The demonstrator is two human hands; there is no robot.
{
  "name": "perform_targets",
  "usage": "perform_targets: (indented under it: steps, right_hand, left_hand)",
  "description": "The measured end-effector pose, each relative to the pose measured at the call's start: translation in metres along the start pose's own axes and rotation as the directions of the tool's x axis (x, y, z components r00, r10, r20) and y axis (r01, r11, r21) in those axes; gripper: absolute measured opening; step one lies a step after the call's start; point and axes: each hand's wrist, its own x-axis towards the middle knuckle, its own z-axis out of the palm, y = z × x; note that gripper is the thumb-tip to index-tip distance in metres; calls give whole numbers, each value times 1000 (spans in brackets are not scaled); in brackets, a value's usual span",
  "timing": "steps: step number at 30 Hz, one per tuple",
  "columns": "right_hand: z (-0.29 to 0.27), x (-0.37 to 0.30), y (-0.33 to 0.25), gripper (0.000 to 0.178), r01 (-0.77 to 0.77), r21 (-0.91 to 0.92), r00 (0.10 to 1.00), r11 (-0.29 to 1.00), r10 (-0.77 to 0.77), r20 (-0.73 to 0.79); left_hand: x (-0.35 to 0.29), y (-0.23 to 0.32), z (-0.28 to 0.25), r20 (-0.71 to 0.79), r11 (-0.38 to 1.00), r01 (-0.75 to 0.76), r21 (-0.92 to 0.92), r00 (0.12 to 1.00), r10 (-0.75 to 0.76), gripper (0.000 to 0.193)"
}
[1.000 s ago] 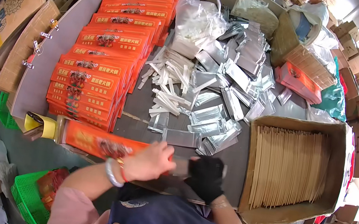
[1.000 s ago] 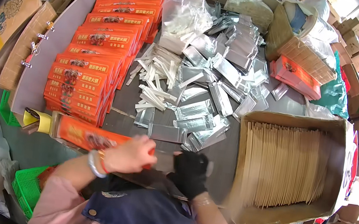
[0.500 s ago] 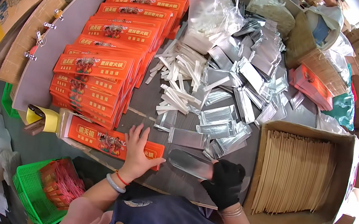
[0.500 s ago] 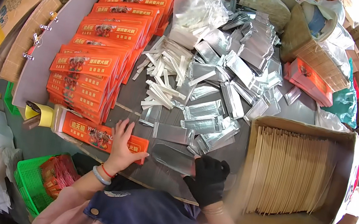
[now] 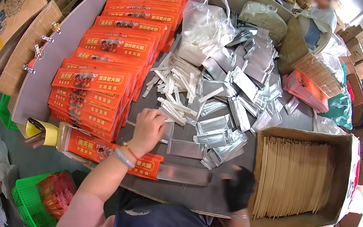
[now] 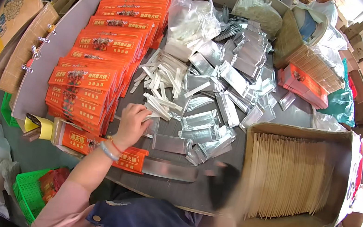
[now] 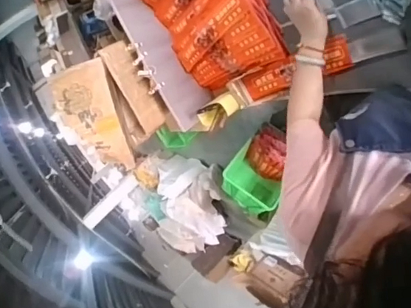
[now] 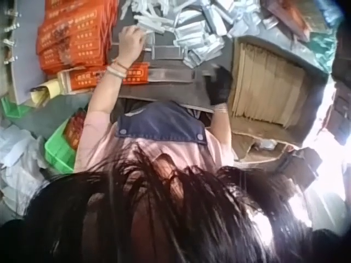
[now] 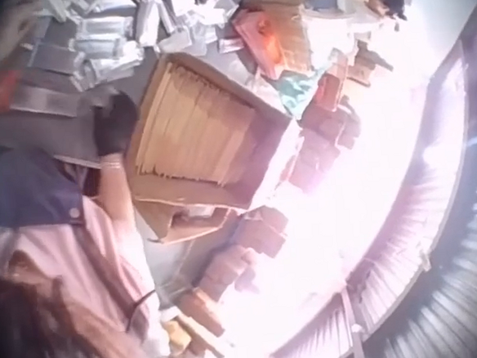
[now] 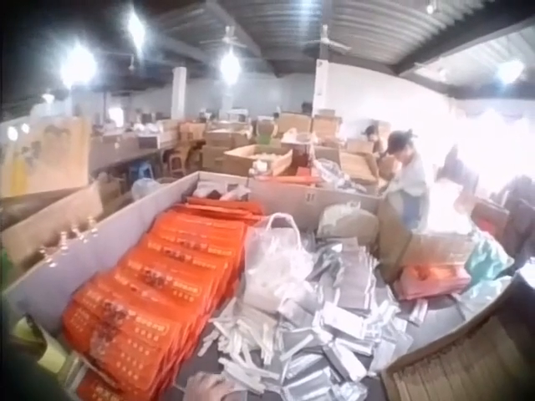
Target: Packaging bundles of wooden sticks into plastic sleeves and then into red cardboard boxes.
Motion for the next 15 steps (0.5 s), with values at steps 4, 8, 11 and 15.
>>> perform_targets:
  steps: [4,8,11,15]
  right_hand:
    - [-29,-49,100,33,-589,-361,801,723,461,-383]
    - [-38,-67,133,20,-527,-589,795,613,600,-87]
    - [-33,-41,84,14,-569,-603,752,559,650,-107]
    - [-37,-42,86,12,-627,-502,710,596,702,-53]
  left_hand:
    - [22,-14,7,141,971,-128,200,985,101,10]
    - [26,-8,4,142,978,-85,188,988,58,7]
    - [13,12,-1,172,989,-75,127,984,53,7]
    - [-9,41,10,307,984,-110,-140,940,149,13]
